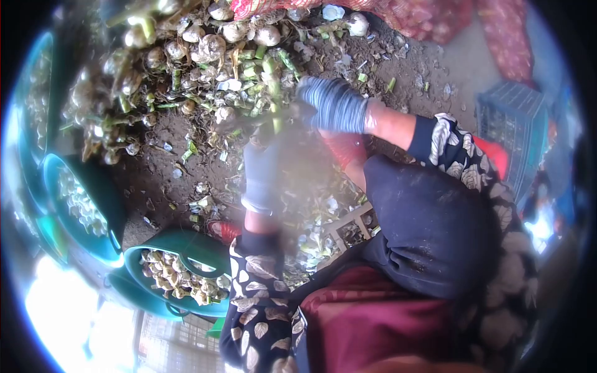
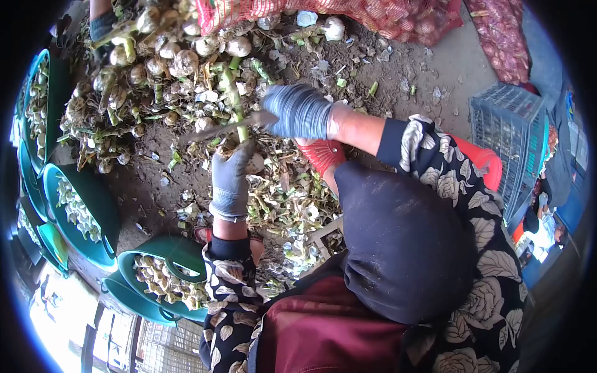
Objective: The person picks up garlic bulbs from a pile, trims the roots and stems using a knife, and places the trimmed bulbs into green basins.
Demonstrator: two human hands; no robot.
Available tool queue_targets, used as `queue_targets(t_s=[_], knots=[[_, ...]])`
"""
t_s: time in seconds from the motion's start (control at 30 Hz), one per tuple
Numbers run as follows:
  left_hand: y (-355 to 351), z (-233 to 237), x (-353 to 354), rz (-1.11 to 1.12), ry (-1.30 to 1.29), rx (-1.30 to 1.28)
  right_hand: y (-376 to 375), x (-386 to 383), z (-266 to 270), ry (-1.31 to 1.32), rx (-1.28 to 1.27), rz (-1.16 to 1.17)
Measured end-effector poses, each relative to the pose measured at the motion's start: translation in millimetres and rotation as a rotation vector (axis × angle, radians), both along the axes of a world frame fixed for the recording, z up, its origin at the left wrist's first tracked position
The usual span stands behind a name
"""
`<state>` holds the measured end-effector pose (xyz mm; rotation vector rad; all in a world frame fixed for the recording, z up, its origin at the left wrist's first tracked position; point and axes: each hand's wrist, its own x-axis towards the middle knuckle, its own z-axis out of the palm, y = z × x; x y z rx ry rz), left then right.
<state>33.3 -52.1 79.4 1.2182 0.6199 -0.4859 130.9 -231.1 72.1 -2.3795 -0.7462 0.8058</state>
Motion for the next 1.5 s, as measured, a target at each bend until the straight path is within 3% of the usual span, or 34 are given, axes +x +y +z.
queue_targets(t_s=[0.07,0.1,0.13,0.23,0.3,0.37,0.43,0.5,0.53,0.6,0.63,0.67,0.73,0.77,0.8,0.83,0.9,0.93,0.97,1.0,1.03,1.07,1.17,1.23,1.27,1.3,1.33,1.43,1.47,1.5], knots=[[23,-7,1,-0.056,-0.061,0.191,-23,2,-46,0.031,-0.113,0.021],[33,22,8,-0.041,-0.086,0.259,-37,2,-54,0.037,-0.183,0.036],[59,26,2,-0.027,-0.122,0.244,-49,-4,-59,0.067,-0.132,-0.090],[145,58,-31,-0.337,0.042,0.442,-68,-16,-60,0.053,-0.058,-0.262],[221,76,-86,-0.807,0.284,0.720,-70,-16,-59,0.039,-0.077,-0.276],[252,111,-121,-1.629,0.646,1.070,-70,-15,-61,0.079,-0.146,-0.237],[250,149,-129,-1.537,0.788,1.168,-65,-14,-61,0.059,-0.089,-0.208],[221,154,-111,-1.353,0.482,1.259,-56,-14,-60,0.089,-0.025,-0.218],[204,146,-95,-1.124,0.387,1.142,-55,-16,-70,0.041,-0.018,-0.232],[177,91,-72,-0.715,-0.147,1.028,-46,-13,-64,0.032,0.023,-0.246],[153,74,-46,-0.813,-0.340,1.214,-44,-12,-62,0.029,0.040,-0.255],[129,58,-20,-0.938,-0.339,1.420,-48,-14,-74,0.040,0.079,-0.257],[89,8,24,-0.940,-0.253,1.590,-52,-21,-81,0.001,0.091,-0.278],[73,-16,42,-1.024,-0.069,1.576,-55,-22,-84,-0.023,0.095,-0.287],[62,-36,60,-1.116,0.152,1.476,-60,-25,-92,0.055,0.086,-0.307],[56,-57,66,-0.922,0.274,1.363,-60,-24,-84,0.033,0.045,-0.278],[55,-69,65,-0.687,0.183,1.322,-57,-22,-70,0.144,0.038,-0.298],[60,-94,49,-0.274,-0.030,0.872,-56,-22,-64,0.158,0.074,-0.329],[58,-90,41,0.118,-0.215,0.402,-54,-23,-57,0.177,0.112,-0.365],[53,-82,27,0.163,-0.255,0.320,-50,-22,-50,0.188,0.153,-0.402],[43,-65,15,0.288,-0.192,0.030,-33,-15,-14,0.289,0.209,-0.440],[33,-52,6,0.274,-0.133,0.135,-29,-15,-14,0.288,0.270,-0.392],[5,-18,3,0.446,-0.024,-0.050,-4,-16,-3,0.476,0.546,-0.545],[-11,14,13,0.489,0.017,-0.228,10,-11,5,0.574,0.672,-0.428],[-16,26,19,0.488,0.020,-0.280,15,-13,8,0.482,0.690,-0.445],[-19,29,21,0.475,-0.001,-0.258,20,-18,14,0.388,0.708,-0.459],[-22,31,24,0.462,-0.022,-0.235,24,-22,20,0.455,0.787,-0.561],[-19,11,13,0.323,-0.112,0.037,15,-17,31,0.378,0.501,-0.433],[-8,-23,-9,0.174,-0.164,0.208,10,-19,24,0.387,0.591,-0.423],[-6,-24,-13,0.167,-0.178,0.104,7,-19,27,0.343,0.563,-0.393]])
